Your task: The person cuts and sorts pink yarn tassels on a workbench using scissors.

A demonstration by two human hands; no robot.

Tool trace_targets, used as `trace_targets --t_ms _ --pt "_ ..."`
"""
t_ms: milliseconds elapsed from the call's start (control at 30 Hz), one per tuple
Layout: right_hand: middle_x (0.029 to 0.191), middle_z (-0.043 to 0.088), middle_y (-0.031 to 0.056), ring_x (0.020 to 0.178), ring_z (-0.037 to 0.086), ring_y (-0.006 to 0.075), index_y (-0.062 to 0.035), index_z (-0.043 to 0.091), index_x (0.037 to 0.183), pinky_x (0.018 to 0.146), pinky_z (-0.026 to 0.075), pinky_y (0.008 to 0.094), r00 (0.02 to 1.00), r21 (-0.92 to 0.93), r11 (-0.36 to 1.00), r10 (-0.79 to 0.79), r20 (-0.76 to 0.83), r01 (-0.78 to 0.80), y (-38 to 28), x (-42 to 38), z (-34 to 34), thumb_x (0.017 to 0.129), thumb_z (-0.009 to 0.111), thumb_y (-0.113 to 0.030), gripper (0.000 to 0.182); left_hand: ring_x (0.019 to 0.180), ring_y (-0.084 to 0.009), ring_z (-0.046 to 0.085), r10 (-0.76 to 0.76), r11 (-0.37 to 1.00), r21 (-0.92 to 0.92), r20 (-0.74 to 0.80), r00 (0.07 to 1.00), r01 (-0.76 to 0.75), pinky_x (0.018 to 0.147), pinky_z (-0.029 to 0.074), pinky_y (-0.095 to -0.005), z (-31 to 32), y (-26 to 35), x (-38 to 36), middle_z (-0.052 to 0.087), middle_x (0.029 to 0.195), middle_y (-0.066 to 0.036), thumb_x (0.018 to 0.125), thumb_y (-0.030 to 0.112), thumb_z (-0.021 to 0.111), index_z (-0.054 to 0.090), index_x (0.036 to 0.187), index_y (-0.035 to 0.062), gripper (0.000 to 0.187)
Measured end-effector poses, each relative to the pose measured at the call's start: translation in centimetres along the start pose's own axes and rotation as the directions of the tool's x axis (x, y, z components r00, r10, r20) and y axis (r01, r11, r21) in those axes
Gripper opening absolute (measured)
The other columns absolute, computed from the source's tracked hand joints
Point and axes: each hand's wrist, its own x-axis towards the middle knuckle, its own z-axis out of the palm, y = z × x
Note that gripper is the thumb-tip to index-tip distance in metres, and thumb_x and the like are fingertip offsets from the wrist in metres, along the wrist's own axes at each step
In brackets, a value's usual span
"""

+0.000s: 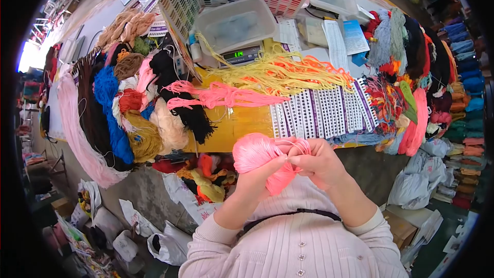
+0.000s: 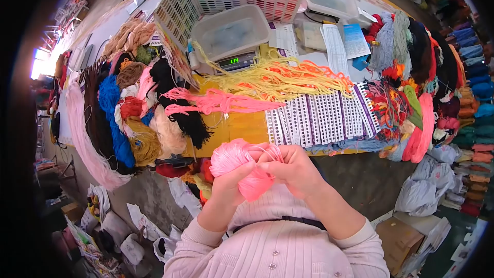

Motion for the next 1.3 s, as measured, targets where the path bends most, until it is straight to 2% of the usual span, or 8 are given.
trace_targets --t_ms 300,500,700,900,1000,1100,1200,1300 --pt "0.06 0.047 -0.0033 0.045 0.032 0.0014 -0.0018 0.055 0.067 0.04 0.021 0.0165 0.996 0.085 0.993 0.089 -0.018 -0.087 -0.6 -0.2 0.0 0.071 0.054 -0.004 0.004 0.086 -0.0179 0.054 -0.056 0.985 -0.17 -0.106 0.993 0.037 0.075 0.045 -0.0301 0.4 0.2 0.1 0.054 0.095 -0.011 0.081 0.01 0.049 0.048 0.102 -0.0031 0.025" --pt "0.056 0.046 -0.004 0.043 0.029 0.0012 0.0008 0.058 0.076 0.039 0.019 0.0167 0.991 0.202 0.971 0.136 -0.013 -0.131 -1.0 -0.2 -0.3 0.073 0.056 -0.007 0.009 0.088 -0.0196 0.053 -0.054 0.984 -0.173 -0.152 0.987 0.027 0.077 0.043 -0.032 0.7 0.2 0.3 0.053 0.097 -0.012 0.08 0.011 0.049 0.046 0.104 -0.0032 0.028" --pt "0.057 0.048 -0.0033 0.047 0.036 0.0008 0.0008 0.059 0.078 0.041 0.026 0.0166 0.992 -0.16 0.987 0.01 -0.123 -0.03 -0.2 0.4 0.5 0.073 0.058 -0.005 0.008 0.092 -0.0226 0.052 -0.027 0.988 -0.153 -0.166 0.986 0.001 0.079 0.042 -0.0353 0.7 0.1 0.5 0.052 0.1 -0.014 0.078 0.009 0.051 0.045 0.103 -0.0038 0.028" --pt "0.061 0.049 -0.0031 0.05 0.039 0.001 -0.0008 0.059 0.076 0.043 0.028 0.0167 0.995 -0.01 1.0 -0.021 -0.096 0.02 -0.8 0.5 0.3 0.073 0.058 -0.006 0.006 0.094 -0.0225 0.051 -0.032 0.988 -0.156 -0.128 0.991 0.011 0.08 0.042 -0.0356 0.2 0.3 0.7 0.052 0.101 -0.014 0.08 0.013 0.048 0.048 0.099 -0.0013 0.023" --pt "0.058 0.049 0.0 0.043 0.031 0.003 0.0004 0.058 0.074 0.039 0.021 0.0179 0.997 0.214 0.977 0.035 -0.064 -0.02 -0.4 0.6 -0.8 0.073 0.053 0.001 0.005 0.094 -0.0216 0.05 -0.051 0.979 -0.202 -0.096 0.994 0.03 0.08 0.041 -0.035 -0.6 0.0 0.7 0.051 0.102 -0.013 0.083 0.018 0.045 0.048 0.1 -0.0017 0.026" --pt "0.059 0.05 -0.0014 0.044 0.032 0.002 -0.0003 0.058 0.074 0.039 0.022 0.0176 0.994 0.177 0.981 0.088 -0.072 -0.074 -1.2 0.4 -0.4 0.072 0.056 -0.001 0.003 0.091 -0.0196 0.051 -0.005 0.976 -0.218 -0.078 0.997 -0.013 0.078 0.041 -0.0329 0.3 0.3 0.8 0.052 0.102 -0.012 0.084 0.022 0.043 0.049 0.1 -0.004 0.031" --pt "0.06 0.05 -0.0029 0.046 0.032 0.0006 -0.0005 0.059 0.075 0.039 0.022 0.0175 0.983 -0.225 0.972 0.027 -0.18 -0.068 -1.3 0.6 0.6 0.071 0.059 -0.002 0.004 0.094 -0.0201 0.05 0.002 0.975 -0.222 -0.005 1.0 -0.003 0.081 0.04 -0.0338 0.1 0.5 1.0 0.05 0.105 -0.012 0.083 0.022 0.044 0.046 0.102 -0.0018 0.03" --pt "0.062 0.051 -0.004 0.048 0.033 -0.0004 -0.0004 0.06 0.076 0.041 0.023 0.0171 0.993 -0.373 0.927 -0.01 -0.117 -0.034 -0.7 0.6 -0.5 0.07 0.061 -0.003 0.007 0.094 -0.0211 0.05 -0.001 0.975 -0.223 0.036 0.999 0.009 0.081 0.041 -0.0347 -0.5 0.3 1.2 0.048 0.108 -0.013 0.082 0.02 0.046 0.042 0.105 0.0017 0.03"
